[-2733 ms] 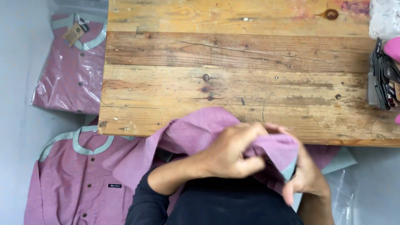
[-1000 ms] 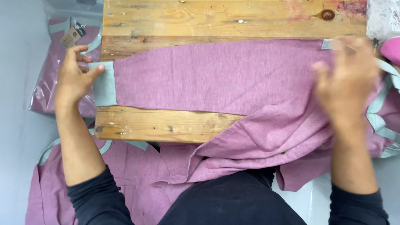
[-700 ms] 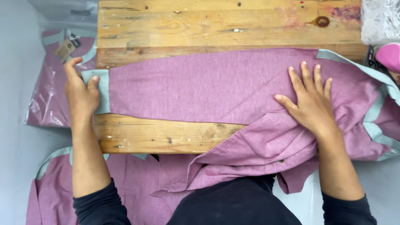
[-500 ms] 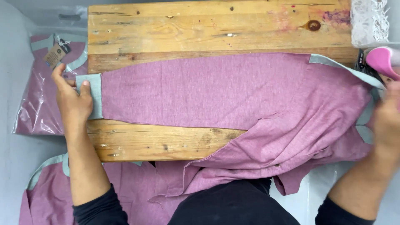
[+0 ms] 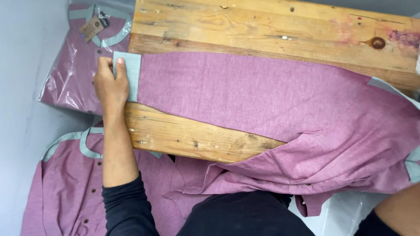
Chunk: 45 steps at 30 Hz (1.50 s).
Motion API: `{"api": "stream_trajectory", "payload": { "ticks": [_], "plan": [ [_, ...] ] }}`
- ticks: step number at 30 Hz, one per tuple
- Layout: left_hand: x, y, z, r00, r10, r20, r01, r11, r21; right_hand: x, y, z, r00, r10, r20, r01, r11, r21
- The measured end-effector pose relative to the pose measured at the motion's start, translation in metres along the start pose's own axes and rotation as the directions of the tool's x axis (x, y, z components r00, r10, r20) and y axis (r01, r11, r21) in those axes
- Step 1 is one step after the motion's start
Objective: The person attaches a tag to a folded pink shirt, places the shirt into a plastic bag, and then uses a lint roller to clean the surface of another pink shirt.
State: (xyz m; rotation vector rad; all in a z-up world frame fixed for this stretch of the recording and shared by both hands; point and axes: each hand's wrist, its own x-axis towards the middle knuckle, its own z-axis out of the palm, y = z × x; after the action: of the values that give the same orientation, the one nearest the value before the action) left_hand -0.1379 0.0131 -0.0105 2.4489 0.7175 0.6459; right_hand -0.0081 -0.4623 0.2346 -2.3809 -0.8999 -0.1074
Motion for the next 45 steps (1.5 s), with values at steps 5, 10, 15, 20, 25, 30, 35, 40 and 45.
{"api": "stream_trajectory", "payload": {
  "ticks": [5,10,15,20,25,30,35,40,45],
  "plan": [
    [0.002,0.007,-0.003,0.995,0.077,-0.064,-0.079,0.996,-0.029,-0.005,-0.015,0.081,0.985,-0.100,0.138,0.070,0.975,0.210],
    [0.002,0.009,-0.003,0.986,0.150,-0.070,-0.152,0.988,-0.030,0.018,-0.058,0.179,0.963,-0.128,0.237,0.074,0.972,0.224],
    [0.003,0.012,-0.005,0.993,0.116,-0.002,-0.116,0.992,-0.044,0.000,-0.045,0.169,0.932,-0.087,0.351,0.002,0.972,0.235],
    [0.003,0.016,-0.005,0.998,0.066,0.008,-0.066,0.996,-0.052,-0.088,0.047,0.059,0.864,0.289,0.412,-0.365,0.924,0.117],
    [0.004,0.013,-0.005,0.998,0.063,0.025,-0.062,0.997,-0.040,-0.170,0.155,-0.018,0.619,0.670,0.409,-0.722,0.691,-0.039],
    [0.005,0.013,-0.006,0.998,0.058,0.000,-0.058,0.998,-0.034,-0.078,0.027,-0.005,0.896,0.369,0.245,-0.385,0.923,0.017],
    [0.004,0.015,-0.010,0.994,0.107,-0.008,-0.107,0.992,-0.069,0.036,-0.036,0.144,0.951,-0.085,0.296,0.022,0.978,0.210],
    [0.009,0.005,-0.007,0.988,0.156,-0.001,-0.156,0.985,-0.072,0.056,-0.037,0.203,0.924,-0.019,0.383,-0.067,0.975,0.210],
    [0.010,-0.001,-0.010,0.991,0.131,0.036,-0.130,0.990,-0.047,-0.026,0.061,0.108,0.905,0.199,0.376,-0.304,0.920,0.246]
  ]
}}
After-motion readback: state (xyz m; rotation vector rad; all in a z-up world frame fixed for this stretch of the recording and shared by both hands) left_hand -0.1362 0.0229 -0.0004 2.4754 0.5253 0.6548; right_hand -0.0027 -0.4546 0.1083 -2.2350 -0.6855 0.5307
